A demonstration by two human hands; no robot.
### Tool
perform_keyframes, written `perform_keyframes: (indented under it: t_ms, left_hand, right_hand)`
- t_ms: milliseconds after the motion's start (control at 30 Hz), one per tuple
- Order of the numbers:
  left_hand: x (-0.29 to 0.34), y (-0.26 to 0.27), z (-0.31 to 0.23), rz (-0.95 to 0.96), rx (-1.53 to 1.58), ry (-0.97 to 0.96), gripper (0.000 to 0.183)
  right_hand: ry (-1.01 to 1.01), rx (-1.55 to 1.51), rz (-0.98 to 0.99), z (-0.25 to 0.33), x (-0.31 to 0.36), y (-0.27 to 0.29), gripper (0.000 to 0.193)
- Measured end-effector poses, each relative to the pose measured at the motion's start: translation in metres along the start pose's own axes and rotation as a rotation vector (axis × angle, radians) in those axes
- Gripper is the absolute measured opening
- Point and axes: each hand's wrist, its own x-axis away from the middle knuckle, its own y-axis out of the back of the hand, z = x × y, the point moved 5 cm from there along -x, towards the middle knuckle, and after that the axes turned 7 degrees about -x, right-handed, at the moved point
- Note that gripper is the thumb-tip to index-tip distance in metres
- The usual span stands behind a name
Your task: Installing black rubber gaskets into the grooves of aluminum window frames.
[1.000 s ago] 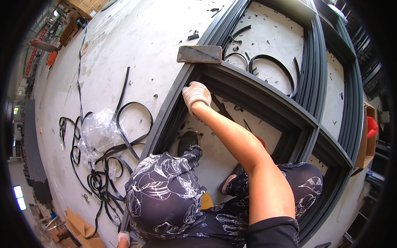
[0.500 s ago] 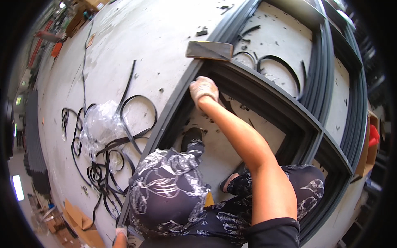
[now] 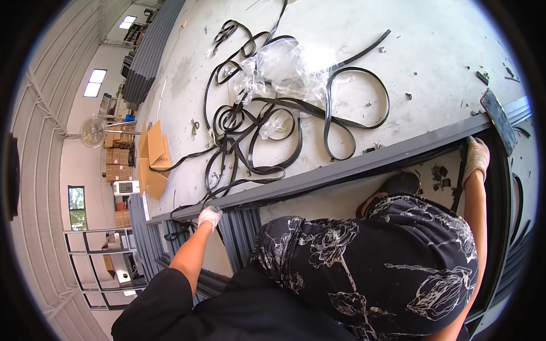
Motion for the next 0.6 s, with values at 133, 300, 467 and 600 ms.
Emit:
perform_keyframes:
  t_ms: [133,300,467,600]
  left_hand:
    - [-0.007,0.000,-0.004,0.034,-0.024,-0.019,0.044]
    - [-0.016,-0.005,-0.001,0.040,-0.079,-0.044,0.042]
    - [-0.015,-0.007,0.002,0.076,-0.110,-0.041,0.041]
    - [-0.013,-0.001,-0.006,-0.001,-0.202,-0.016,0.042]
  right_hand:
    - [0.025,0.034,-0.040,0.012,0.013,-0.001,0.031]
    - [-0.040,-0.055,-0.050,0.007,0.015,0.000,0.027]
    - [-0.012,0.009,-0.018,-0.004,0.002,0.002,0.030]
    - [-0.111,-0.036,0.077,-0.019,-0.009,0.004,0.033]
